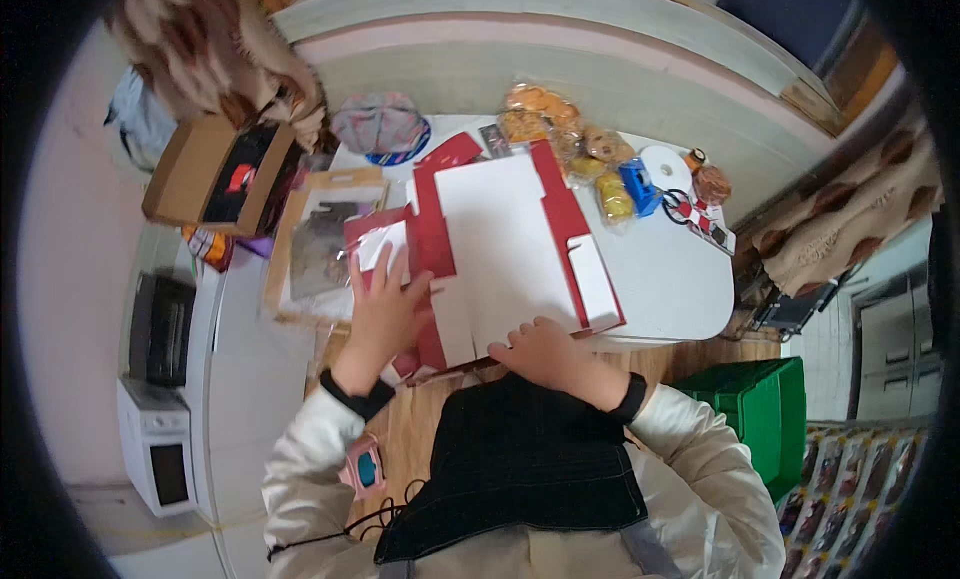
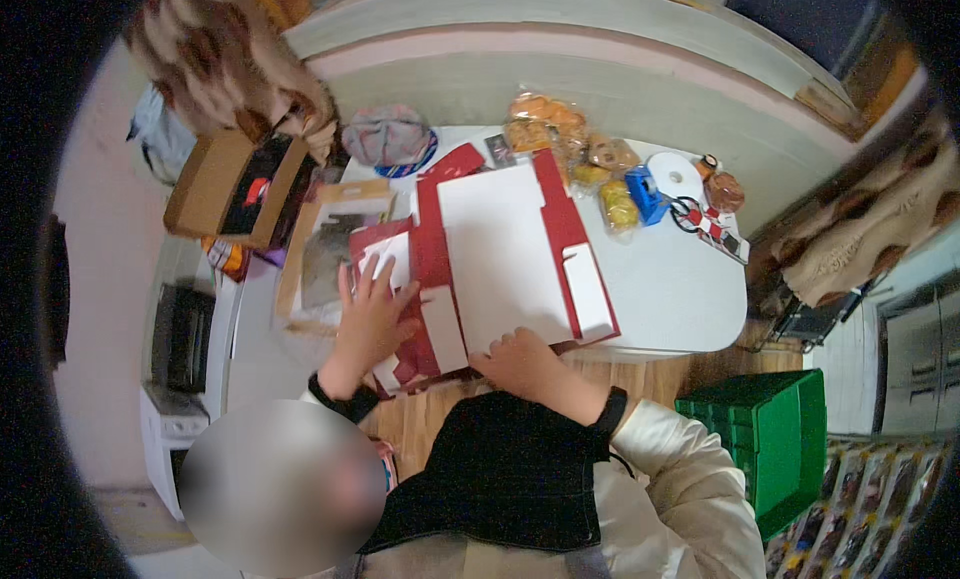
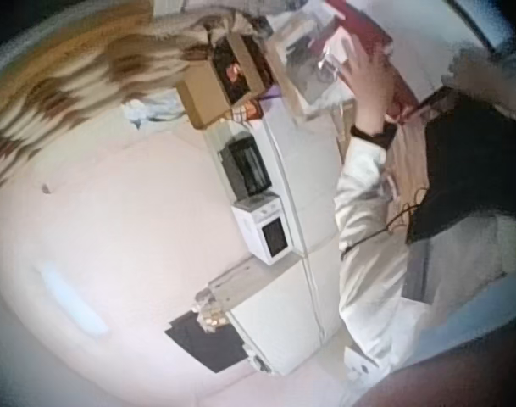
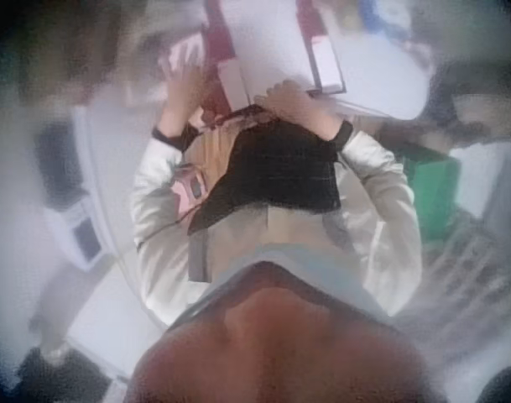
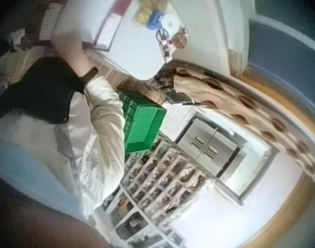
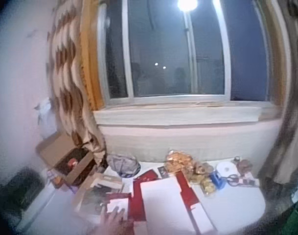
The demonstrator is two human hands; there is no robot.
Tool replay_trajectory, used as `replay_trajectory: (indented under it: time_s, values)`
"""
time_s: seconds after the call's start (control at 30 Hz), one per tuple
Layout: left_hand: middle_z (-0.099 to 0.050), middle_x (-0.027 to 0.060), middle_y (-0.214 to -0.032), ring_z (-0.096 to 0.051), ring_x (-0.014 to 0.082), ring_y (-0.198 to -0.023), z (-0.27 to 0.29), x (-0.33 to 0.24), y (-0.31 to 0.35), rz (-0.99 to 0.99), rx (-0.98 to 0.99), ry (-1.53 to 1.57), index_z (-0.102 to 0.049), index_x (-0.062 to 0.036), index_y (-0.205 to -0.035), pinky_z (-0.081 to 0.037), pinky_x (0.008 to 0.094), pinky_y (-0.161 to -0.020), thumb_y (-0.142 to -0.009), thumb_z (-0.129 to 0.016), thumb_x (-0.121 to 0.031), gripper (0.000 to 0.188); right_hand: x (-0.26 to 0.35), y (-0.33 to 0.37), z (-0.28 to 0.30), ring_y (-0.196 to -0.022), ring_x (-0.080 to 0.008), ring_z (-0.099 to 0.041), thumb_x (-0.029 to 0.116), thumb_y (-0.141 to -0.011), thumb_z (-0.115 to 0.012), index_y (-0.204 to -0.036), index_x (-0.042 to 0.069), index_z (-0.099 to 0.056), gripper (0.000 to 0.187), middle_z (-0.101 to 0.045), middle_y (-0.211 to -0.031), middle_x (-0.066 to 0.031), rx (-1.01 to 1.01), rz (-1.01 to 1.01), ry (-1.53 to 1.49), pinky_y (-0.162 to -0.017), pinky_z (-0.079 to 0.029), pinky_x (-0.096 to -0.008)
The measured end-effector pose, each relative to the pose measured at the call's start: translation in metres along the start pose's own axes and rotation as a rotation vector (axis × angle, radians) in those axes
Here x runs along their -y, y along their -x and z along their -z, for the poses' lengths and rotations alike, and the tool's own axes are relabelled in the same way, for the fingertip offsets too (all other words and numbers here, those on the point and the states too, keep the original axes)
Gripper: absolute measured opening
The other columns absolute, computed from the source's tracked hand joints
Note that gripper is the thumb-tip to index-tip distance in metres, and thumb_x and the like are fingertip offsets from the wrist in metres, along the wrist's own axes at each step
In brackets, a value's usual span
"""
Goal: The person unpacks a flat-packed red and white cardboard box from a plastic bag. They then fold the box along its pre-scored lines and tuck the flaps to assemble it into a three-dimensional container.
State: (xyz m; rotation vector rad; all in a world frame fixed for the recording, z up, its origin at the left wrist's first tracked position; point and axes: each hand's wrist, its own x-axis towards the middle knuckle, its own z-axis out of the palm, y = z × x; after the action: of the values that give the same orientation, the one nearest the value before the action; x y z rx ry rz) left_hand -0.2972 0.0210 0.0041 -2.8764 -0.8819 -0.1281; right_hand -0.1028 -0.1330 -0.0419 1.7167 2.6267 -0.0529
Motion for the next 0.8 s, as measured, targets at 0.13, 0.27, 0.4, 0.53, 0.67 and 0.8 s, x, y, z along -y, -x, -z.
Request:
replay_trajectory:
  time_s: [0.13, 0.27, 0.4, 0.53, 0.67, 0.8]
  values:
    - [-0.051, 0.0202, -0.136, -0.043, 0.0396, -0.130, 0.002, -0.062, 0.014, -0.113, 0.097, 0.583, -0.048, -0.0115, -0.139, -0.029, 0.0520, -0.110, -0.085, -0.069, -0.038, 0.064, -0.002, -0.007, -0.041, -0.076, -0.0267, -0.069, 0.022, -0.086, -0.059, -0.103, 0.014, -0.063, 0.019, -0.069, -0.079, -0.0072, -0.048, -0.038, -0.161, -0.061, -0.051, -0.0376]
    - [-0.058, 0.0194, -0.128, -0.054, 0.0384, -0.119, -0.042, -0.078, 0.023, -0.124, 0.389, 0.671, -0.052, -0.0111, -0.134, -0.037, 0.0514, -0.104, -0.090, -0.063, -0.038, 0.053, 0.003, -0.017, -0.079, -0.085, -0.0322, -0.069, 0.023, -0.087, -0.059, -0.106, 0.010, -0.063, 0.022, -0.070, -0.086, -0.0118, -0.009, 0.017, -0.338, -0.067, -0.054, -0.0434]
    - [-0.067, 0.0156, -0.112, -0.064, 0.0351, -0.102, -0.069, -0.050, 0.022, -0.021, 0.699, 0.470, -0.062, -0.0098, -0.120, -0.050, 0.0468, -0.089, -0.092, -0.058, -0.033, 0.037, -0.005, -0.021, -0.049, -0.094, -0.0330, -0.067, 0.020, -0.088, -0.057, -0.113, 0.013, -0.062, 0.027, -0.069, -0.093, -0.0165, 0.335, -0.045, -0.495, -0.072, -0.053, -0.0458]
    - [-0.069, 0.0094, -0.096, -0.066, 0.0270, -0.096, -0.102, -0.043, 0.045, -0.230, 0.524, 0.266, -0.064, -0.0086, -0.098, -0.053, 0.0410, -0.078, -0.083, -0.060, -0.019, 0.019, -0.048, -0.011, -0.076, -0.098, -0.0309, -0.065, 0.016, -0.087, -0.058, -0.123, 0.012, -0.055, 0.036, -0.068, -0.097, -0.0176, 0.270, -0.108, -0.906, -0.082, -0.051, -0.0429]
    - [-0.069, 0.0078, -0.101, -0.067, 0.0239, -0.097, -0.103, -0.028, 0.071, -0.378, 0.084, 0.298, -0.065, -0.0065, -0.103, -0.055, 0.0383, -0.083, -0.078, -0.059, -0.013, 0.026, -0.126, -0.004, -0.141, -0.121, -0.0289, -0.053, 0.005, -0.088, -0.054, -0.136, 0.021, -0.050, 0.051, -0.055, -0.134, -0.0065, -0.145, -0.161, -0.270, -0.101, -0.042, -0.0392]
    - [-0.069, 0.0094, -0.106, -0.066, 0.0242, -0.104, -0.031, -0.001, 0.067, -0.417, -0.204, 0.162, -0.065, -0.0022, -0.111, -0.054, 0.0395, -0.093, -0.079, -0.060, -0.010, 0.033, -0.173, -0.006, -0.128, -0.129, -0.0263, -0.044, 0.005, -0.081, -0.061, -0.139, 0.018, -0.045, 0.061, -0.048, -0.140, -0.0063, -0.242, 0.099, 0.049, -0.109, -0.034, -0.0408]
